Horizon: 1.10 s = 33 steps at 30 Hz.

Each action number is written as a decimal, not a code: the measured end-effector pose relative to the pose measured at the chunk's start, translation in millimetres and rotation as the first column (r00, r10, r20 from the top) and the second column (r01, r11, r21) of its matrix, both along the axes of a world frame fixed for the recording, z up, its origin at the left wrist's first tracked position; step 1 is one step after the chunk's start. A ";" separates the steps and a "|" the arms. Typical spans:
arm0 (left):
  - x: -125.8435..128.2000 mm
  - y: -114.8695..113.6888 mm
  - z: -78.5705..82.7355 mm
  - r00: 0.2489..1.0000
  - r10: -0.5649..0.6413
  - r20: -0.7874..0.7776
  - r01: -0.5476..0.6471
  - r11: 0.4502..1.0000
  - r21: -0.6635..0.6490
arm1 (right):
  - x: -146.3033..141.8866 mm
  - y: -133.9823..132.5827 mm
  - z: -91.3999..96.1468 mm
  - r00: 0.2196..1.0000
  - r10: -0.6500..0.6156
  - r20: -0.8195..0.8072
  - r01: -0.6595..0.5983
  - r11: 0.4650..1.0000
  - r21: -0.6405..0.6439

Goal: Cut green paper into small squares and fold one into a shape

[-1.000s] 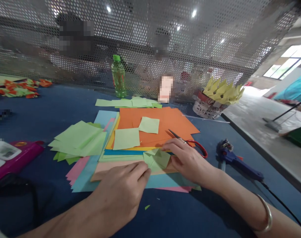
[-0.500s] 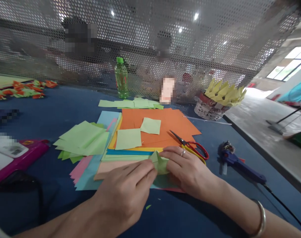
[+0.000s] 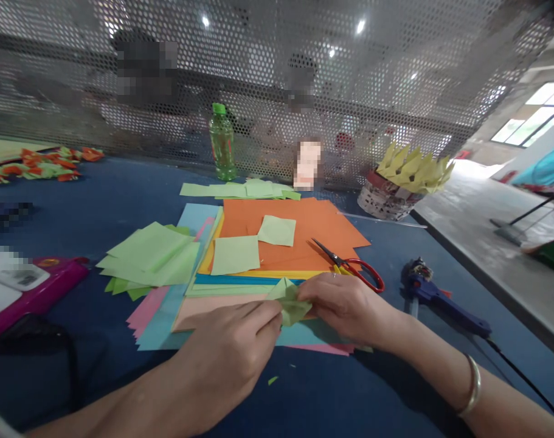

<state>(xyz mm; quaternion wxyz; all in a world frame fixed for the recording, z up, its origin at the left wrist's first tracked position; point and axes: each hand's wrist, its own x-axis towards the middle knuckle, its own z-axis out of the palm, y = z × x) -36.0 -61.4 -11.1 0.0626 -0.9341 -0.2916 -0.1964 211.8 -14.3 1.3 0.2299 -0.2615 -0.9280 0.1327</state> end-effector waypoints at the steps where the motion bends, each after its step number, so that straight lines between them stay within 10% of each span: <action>1: 0.8 -0.2 1.6 1.000 -0.010 0.026 0.010 1.000 0.016 | 0.3 2.1 0.7 0.999 0.028 -0.020 -0.028 1.000 0.001; 6: 5.0 0.6 6.7 0.981 0.012 0.194 -0.045 0.985 0.166 | -3.4 -3.3 7.4 0.996 0.063 0.068 -0.072 0.986 0.152; 12: 4.1 1.1 -3.1 0.998 0.066 0.016 -0.067 0.996 0.063 | -9.2 -22.4 11.3 0.988 0.001 0.152 -0.038 0.969 0.244; 23: 7.9 -0.8 2.1 0.999 0.038 0.035 -0.041 0.993 0.111 | -13.2 -10.1 -3.2 0.969 -0.235 -0.076 0.204 0.934 -0.292; 33: 12.0 -6.7 2.2 0.986 0.026 0.166 -0.041 0.996 0.084 | -27.0 -19.5 -0.9 0.924 -0.383 0.001 0.375 0.904 -0.206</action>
